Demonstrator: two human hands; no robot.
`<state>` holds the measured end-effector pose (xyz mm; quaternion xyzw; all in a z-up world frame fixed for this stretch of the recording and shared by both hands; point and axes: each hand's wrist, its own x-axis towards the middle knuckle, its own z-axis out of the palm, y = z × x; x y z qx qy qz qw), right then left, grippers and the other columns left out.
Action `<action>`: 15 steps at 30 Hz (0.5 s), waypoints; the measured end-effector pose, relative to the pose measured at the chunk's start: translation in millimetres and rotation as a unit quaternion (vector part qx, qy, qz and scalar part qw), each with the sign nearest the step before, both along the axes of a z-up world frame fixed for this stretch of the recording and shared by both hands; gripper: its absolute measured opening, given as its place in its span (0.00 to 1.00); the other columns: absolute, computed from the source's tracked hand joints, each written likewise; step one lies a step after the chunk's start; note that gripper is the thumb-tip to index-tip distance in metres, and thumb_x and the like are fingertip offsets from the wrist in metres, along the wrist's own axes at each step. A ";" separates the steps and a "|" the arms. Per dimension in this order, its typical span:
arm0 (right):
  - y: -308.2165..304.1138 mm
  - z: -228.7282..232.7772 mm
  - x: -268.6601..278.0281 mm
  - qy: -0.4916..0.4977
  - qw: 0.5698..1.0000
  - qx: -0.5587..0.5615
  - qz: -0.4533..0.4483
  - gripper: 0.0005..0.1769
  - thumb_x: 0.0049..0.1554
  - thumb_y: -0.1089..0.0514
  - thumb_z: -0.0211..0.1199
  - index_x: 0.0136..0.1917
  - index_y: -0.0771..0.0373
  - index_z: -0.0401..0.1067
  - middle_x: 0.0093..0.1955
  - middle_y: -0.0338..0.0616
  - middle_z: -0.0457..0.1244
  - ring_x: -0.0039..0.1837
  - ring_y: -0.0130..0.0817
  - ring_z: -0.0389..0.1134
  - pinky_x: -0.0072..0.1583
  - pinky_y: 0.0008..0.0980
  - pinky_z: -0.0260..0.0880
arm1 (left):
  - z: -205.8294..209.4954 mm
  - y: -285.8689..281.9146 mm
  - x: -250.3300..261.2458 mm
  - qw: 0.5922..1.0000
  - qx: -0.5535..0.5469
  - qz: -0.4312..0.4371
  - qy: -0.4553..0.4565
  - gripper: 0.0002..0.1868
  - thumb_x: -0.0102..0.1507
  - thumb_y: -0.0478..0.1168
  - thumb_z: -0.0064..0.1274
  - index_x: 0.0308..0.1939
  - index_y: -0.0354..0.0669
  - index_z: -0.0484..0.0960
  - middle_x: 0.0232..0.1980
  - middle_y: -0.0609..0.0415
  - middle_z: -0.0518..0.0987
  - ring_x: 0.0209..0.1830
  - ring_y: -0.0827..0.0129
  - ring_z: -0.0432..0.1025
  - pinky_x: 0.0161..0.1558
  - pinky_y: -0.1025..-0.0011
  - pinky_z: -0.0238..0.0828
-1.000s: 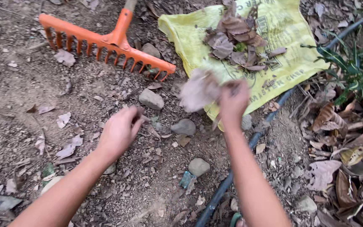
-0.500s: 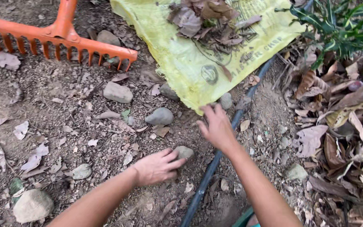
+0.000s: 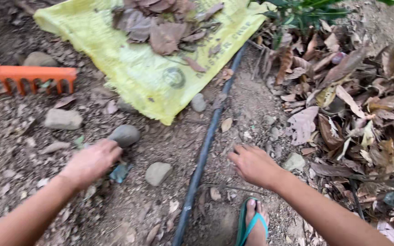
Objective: The person spreads open a sack on the ground and gathers dry leaves, twigs, and trash by hand onto it.
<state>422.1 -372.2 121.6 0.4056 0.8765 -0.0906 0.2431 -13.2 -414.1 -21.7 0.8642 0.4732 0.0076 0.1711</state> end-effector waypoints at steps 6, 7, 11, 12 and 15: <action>30.4 1.6 98.2 -0.100 0.995 0.030 0.009 0.21 0.53 0.58 0.61 0.61 0.57 0.68 0.55 0.50 0.63 0.61 0.49 0.66 0.63 0.48 0.65 | 96.7 98.3 55.0 0.993 0.063 0.049 0.083 0.14 0.63 0.37 0.48 0.54 0.43 0.74 0.52 0.49 0.74 0.57 0.56 0.72 0.50 0.62 0.77; 37.6 -7.5 108.9 -0.095 0.994 0.044 0.006 0.26 0.50 0.59 0.62 0.63 0.57 0.67 0.55 0.52 0.63 0.61 0.51 0.66 0.63 0.49 0.64 | 109.4 116.6 71.9 0.989 0.082 0.081 0.092 0.11 0.67 0.38 0.48 0.53 0.43 0.75 0.52 0.50 0.75 0.59 0.58 0.73 0.52 0.62 0.77; 80.4 -81.0 97.6 0.149 0.975 0.156 -0.060 0.29 0.56 0.54 0.62 0.71 0.59 0.65 0.65 0.67 0.59 0.60 0.59 0.64 0.59 0.48 0.66 | 109.8 175.0 155.9 0.935 0.258 0.241 0.047 0.28 0.62 0.31 0.51 0.68 0.38 0.71 0.72 0.35 0.68 0.68 0.43 0.67 0.58 0.54 0.73; 85.7 -97.2 91.0 0.179 0.971 0.118 -0.110 0.33 0.56 0.53 0.63 0.73 0.59 0.63 0.62 0.62 0.60 0.60 0.56 0.64 0.60 0.48 0.66 | 97.9 176.6 176.1 0.945 0.163 0.279 0.053 0.33 0.60 0.41 0.54 0.69 0.37 0.67 0.71 0.36 0.66 0.68 0.41 0.64 0.59 0.49 0.70; 91.5 -136.5 74.6 0.260 0.950 0.132 -0.109 0.34 0.52 0.50 0.66 0.69 0.62 0.64 0.58 0.58 0.61 0.58 0.56 0.63 0.59 0.49 0.65 | 50.7 159.3 218.8 0.936 0.112 0.287 0.170 0.43 0.55 0.47 0.52 0.74 0.41 0.60 0.72 0.38 0.64 0.71 0.37 0.61 0.59 0.38 0.64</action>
